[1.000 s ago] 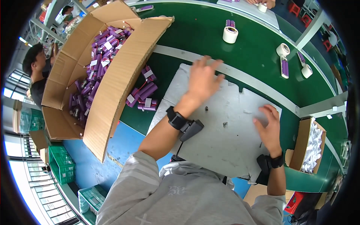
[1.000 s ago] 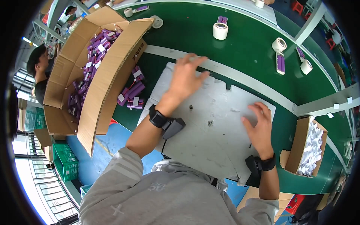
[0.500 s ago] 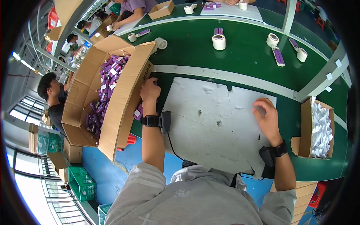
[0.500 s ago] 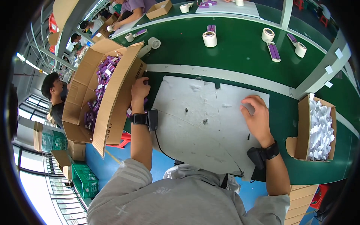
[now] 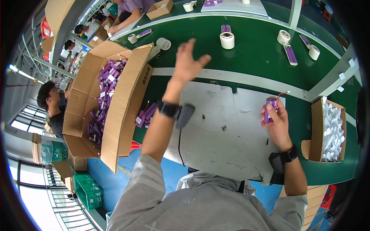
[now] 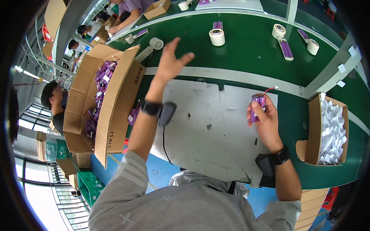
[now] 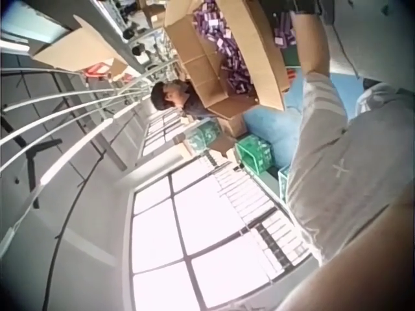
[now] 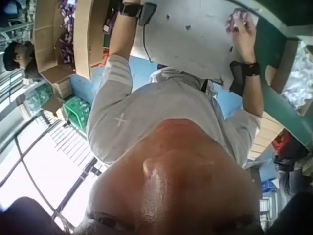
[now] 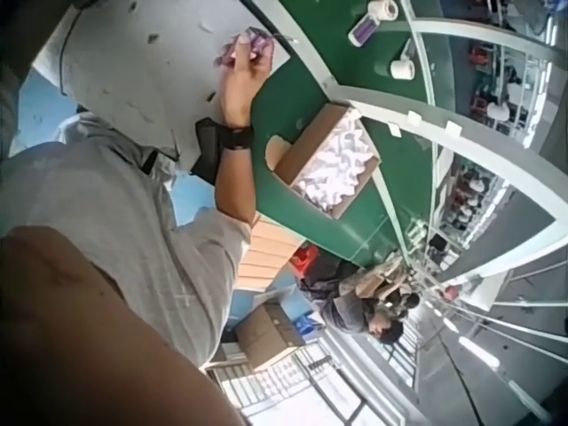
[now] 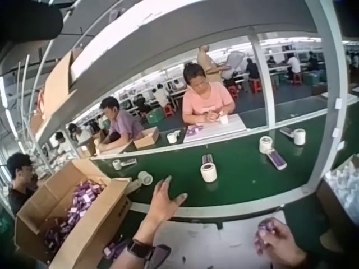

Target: Assembling small handheld fans by installing the circuit board and lithium batteries into the plastic housing.

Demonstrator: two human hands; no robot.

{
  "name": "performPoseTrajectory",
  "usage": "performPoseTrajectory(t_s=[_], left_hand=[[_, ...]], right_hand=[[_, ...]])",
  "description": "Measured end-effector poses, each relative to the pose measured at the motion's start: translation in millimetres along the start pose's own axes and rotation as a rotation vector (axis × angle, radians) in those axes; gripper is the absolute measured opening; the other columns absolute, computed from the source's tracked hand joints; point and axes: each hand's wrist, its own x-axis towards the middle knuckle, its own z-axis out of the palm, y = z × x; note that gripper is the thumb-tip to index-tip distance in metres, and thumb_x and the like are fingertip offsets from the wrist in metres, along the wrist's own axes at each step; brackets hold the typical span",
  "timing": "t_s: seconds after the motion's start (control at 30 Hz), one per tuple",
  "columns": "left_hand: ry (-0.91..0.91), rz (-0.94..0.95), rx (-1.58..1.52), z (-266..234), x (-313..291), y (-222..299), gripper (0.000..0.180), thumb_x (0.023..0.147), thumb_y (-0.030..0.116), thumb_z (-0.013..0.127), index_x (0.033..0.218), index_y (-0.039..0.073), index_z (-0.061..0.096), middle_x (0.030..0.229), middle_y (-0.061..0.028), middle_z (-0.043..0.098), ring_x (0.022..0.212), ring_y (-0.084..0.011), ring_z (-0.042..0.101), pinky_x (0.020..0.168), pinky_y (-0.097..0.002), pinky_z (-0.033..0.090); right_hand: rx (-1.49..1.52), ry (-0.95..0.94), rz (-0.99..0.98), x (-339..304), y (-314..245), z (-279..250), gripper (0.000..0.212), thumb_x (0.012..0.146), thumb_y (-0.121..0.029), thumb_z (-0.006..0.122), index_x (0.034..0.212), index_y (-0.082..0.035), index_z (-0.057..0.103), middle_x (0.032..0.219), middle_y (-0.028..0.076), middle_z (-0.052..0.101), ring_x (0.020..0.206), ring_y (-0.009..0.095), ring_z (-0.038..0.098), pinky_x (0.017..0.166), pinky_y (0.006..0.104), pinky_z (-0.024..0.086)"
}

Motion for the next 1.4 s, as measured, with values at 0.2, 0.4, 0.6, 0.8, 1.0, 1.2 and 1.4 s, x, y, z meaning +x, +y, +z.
performPoseTrajectory(t_s=[0.2,0.4,0.6,0.8,1.0,1.2,1.4], left_hand=[[0.102,-0.537,0.659,-6,51,-120,0.053,0.076,0.019,0.068,0.125,0.004,0.053,0.13,-0.0249,0.051,0.12,-0.0405,0.051,0.098,-0.0473,0.044],[-0.07,-0.528,0.584,-22,67,-104,0.028,0.077,0.018,0.066,0.1,0.001,0.067,0.103,-0.0218,0.067,0.1,-0.0374,0.064,0.083,-0.0449,0.052],[-0.312,-0.223,-0.297,9,-17,35,0.021,0.083,0.012,0.062,0.099,-0.001,0.062,0.096,-0.0227,0.063,0.088,-0.0393,0.063,0.076,-0.0407,0.051],[-0.195,0.071,-0.564,33,-139,137,0.023,0.085,0.01,0.065,0.102,0.0,0.055,0.118,-0.0209,0.054,0.088,-0.0316,0.059,0.077,-0.0368,0.049],[-0.487,0.068,-0.597,31,-140,131,0.035,0.079,0.003,0.069,0.11,0.003,0.053,0.119,-0.018,0.054,0.092,-0.0324,0.059,0.079,-0.0383,0.049],[-0.676,0.038,-0.873,29,-120,102,0.037,0.074,0.003,0.074,0.106,0.006,0.057,0.099,-0.0116,0.062,0.087,-0.0279,0.061,0.074,-0.036,0.051],[-0.696,0.095,-0.851,36,-120,90,0.027,0.074,0.005,0.074,0.098,0.004,0.06,0.085,-0.0098,0.063,0.073,-0.0232,0.062,0.067,-0.034,0.051]], right_hand=[[-0.163,0.038,-0.006,-3,3,15,0.024,0.094,-0.02,0.058,0.111,-0.005,0.051,0.085,0.004,0.058,0.068,0.011,0.056,0.054,0.0252,0.047],[-0.207,0.03,-0.071,-5,5,12,0.019,0.089,-0.014,0.063,0.1,-0.004,0.051,0.079,0.004,0.058,0.063,0.011,0.055,0.055,0.0248,0.047],[-0.401,0.008,-0.085,-5,10,7,0.021,0.086,-0.01,0.068,0.096,-0.002,0.052,0.078,0.004,0.06,0.064,0.011,0.057,0.059,0.0244,0.048],[-0.27,0.172,-0.035,-10,-3,42,0.023,0.083,-0.009,0.072,0.098,-0.001,0.056,0.082,0.004,0.062,0.068,0.01,0.06,0.061,0.0235,0.049],[-0.482,0.144,0.001,-12,-1,23,0.031,0.079,-0.009,0.075,0.103,0.0,0.057,0.083,0.003,0.063,0.071,0.007,0.059,0.062,0.0222,0.049],[-0.683,0.123,0.192,-11,-18,28,0.032,0.076,-0.007,0.075,0.103,0.0,0.058,0.082,0.002,0.063,0.072,0.007,0.057,0.065,0.0224,0.048],[-1.131,0.082,-0.283,-13,-13,21,0.03,0.069,0.0,0.076,0.092,-0.002,0.057,0.079,0.005,0.062,0.066,0.012,0.053,0.059,0.0255,0.045]])
